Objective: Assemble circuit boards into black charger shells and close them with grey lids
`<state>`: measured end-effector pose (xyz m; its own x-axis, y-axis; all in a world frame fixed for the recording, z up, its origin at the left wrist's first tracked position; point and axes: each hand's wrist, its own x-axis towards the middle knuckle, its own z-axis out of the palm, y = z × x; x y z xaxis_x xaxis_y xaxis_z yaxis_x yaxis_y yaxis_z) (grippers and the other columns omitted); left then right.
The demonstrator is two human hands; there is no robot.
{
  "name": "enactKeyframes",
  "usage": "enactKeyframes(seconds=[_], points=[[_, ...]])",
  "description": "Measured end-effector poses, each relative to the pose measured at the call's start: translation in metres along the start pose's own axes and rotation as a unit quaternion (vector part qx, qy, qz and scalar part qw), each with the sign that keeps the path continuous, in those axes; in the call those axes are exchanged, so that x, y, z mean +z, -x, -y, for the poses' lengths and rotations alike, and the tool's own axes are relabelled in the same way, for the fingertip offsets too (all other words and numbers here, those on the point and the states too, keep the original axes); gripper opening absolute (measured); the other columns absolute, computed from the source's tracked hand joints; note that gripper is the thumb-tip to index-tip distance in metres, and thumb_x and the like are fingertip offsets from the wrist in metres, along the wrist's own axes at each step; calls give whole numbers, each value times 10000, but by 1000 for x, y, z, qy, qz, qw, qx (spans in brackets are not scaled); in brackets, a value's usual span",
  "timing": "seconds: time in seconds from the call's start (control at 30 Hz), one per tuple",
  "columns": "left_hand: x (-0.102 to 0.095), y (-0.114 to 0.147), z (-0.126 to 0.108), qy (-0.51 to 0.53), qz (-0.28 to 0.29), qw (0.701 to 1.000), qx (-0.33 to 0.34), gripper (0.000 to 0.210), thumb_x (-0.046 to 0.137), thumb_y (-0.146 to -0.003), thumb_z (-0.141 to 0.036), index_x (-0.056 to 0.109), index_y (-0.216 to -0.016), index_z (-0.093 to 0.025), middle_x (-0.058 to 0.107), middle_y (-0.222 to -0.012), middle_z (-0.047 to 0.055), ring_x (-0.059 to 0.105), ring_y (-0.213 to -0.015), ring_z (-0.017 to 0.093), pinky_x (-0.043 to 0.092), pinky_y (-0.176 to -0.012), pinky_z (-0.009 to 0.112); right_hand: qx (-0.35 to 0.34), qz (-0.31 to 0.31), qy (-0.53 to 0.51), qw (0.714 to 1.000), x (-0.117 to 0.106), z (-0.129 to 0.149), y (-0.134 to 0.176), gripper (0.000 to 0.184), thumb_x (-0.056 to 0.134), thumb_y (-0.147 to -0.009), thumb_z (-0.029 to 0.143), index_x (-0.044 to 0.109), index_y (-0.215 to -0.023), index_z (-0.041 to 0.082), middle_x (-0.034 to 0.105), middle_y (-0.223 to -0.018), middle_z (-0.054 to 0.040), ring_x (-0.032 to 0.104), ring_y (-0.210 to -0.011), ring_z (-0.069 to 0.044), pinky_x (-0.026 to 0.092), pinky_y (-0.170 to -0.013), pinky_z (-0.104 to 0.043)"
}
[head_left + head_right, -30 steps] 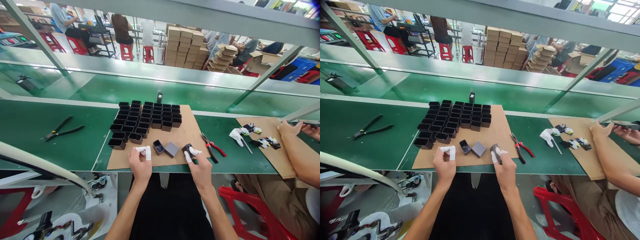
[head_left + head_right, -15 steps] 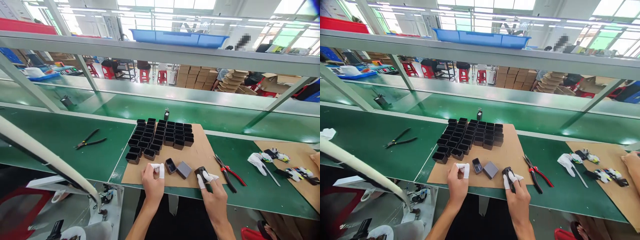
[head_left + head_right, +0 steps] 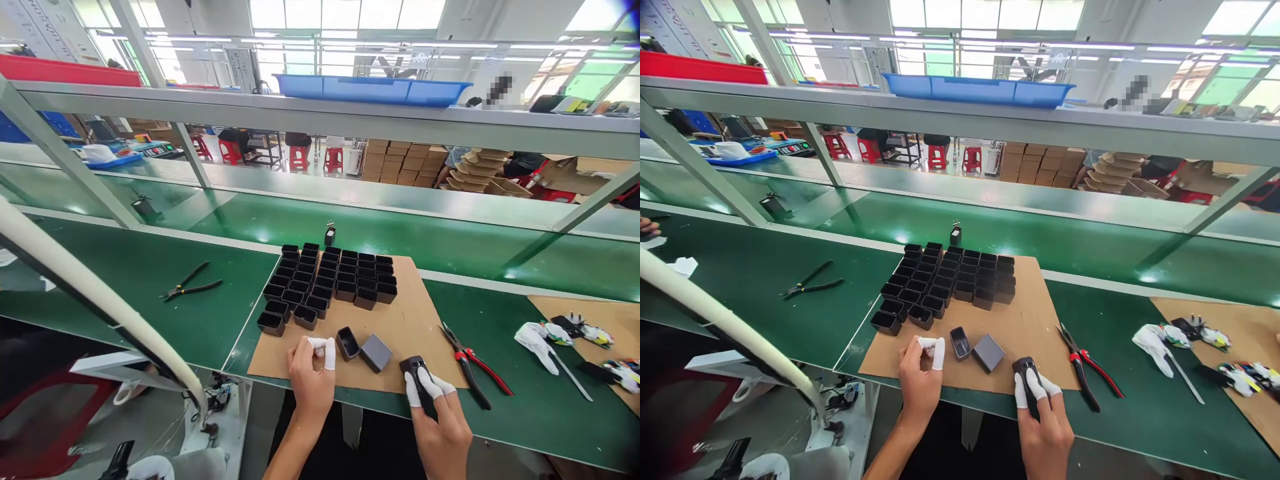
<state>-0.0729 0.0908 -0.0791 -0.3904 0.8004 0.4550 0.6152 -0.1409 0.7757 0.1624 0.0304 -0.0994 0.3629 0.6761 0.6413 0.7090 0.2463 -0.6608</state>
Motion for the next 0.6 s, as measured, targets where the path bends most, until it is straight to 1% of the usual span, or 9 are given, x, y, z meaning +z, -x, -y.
enactKeyframes(seconds=[0.1, 0.17, 0.23, 0.37, 0.43, 0.47, 0.5, 0.53, 0.6], points=[[0, -1, -1, -3, -5, 1000, 8, 287, 652, -1068, -350, 614, -795, -274, 620, -748, -3, 567, -715, 227, 467, -808, 406, 99, 6, -77, 992, 5, -2, 1, 273, 909, -885, 509, 904, -1026, 276, 855, -1045, -94, 805, -967, -295, 647, -1003, -463], [-1, -2, -2, -5, -7, 1000, 14, 288, 654, -1065, -344, 615, -789, -273, 618, -738, -9, 571, -703, 221, 465, -806, 400, 199, -19, -164, 966, 5, 3, -5, 365, 1027, -728, 490, 896, -956, 237, 859, -1020, -94, 799, -968, -287, 660, -1029, -459], [-1, -2, -3, -8, -5, 1000, 18, 293, 657, -1063, -347, 614, -785, -268, 619, -735, -15, 577, -697, 213, 461, -809, 392, 271, -59, -226, 934, 3, 14, -11, 443, 1062, -678, 455, 862, -991, 214, 857, -1007, -73, 804, -944, -254, 696, -977, -428], [4, 0, -2, -11, 2, 1000, 17, 285, 662, -1059, -371, 622, -801, -257, 627, -750, -19, 588, -703, 206, 446, -847, 392, 350, -60, -320, 878, -14, 50, -25, 344, 777, -1005, 533, 801, -1179, 237, 865, -1088, -57, 853, -991, -216, 755, -873, -387], [8, 1, 0, -7, 2, 1000, 14, 272, 671, -1049, -377, 627, -810, -253, 620, -753, -17, 583, -710, 211, 432, -867, 398, 472, -53, -503, 722, -25, 76, -35, 273, 824, -973, 382, 811, -1210, 248, 865, -1222, -54, 852, -1106, -188, 744, -942, -326], [10, 1, 1, -4, 1, 1000, 12, 271, 675, -1044, -380, 625, -810, -251, 616, -750, -17, 575, -707, 212, 423, -868, 400, 508, -68, -555, 656, -30, 89, -41, 257, 825, -962, 311, 817, -1213, 256, 869, -1236, -38, 858, -1084, -161, 737, -929, -277], [13, 1, 2, 0, 0, 1000, 10, 268, 678, -1039, -381, 625, -811, -250, 612, -746, -17, 568, -700, 212, 417, -869, 402, 528, -81, -584, 612, -33, 100, -46, 249, 822, -952, 260, 824, -1201, 254, 878, -1218, -34, 866, -1059, -151, 731, -924, -250], [15, 1, 3, 4, -1, 1000, 10, 265, 681, -1035, -380, 624, -813, -248, 609, -743, -18, 563, -694, 211, 413, -868, 404, 534, -94, -598, 590, -36, 111, -50, 252, 826, -937, 225, 830, -1189, 246, 885, -1191, -35, 873, -1031, -149, 729, -915, -235], [18, 0, 5, 11, -1, 1000, 10, 258, 686, -1029, -379, 627, -816, -246, 613, -743, -17, 565, -690, 209, 411, -870, 404, 530, -101, -615, 575, -39, 127, -55, 265, 844, -917, 200, 837, -1178, 247, 893, -1146, -36, 881, -990, -151, 732, -892, -225]])
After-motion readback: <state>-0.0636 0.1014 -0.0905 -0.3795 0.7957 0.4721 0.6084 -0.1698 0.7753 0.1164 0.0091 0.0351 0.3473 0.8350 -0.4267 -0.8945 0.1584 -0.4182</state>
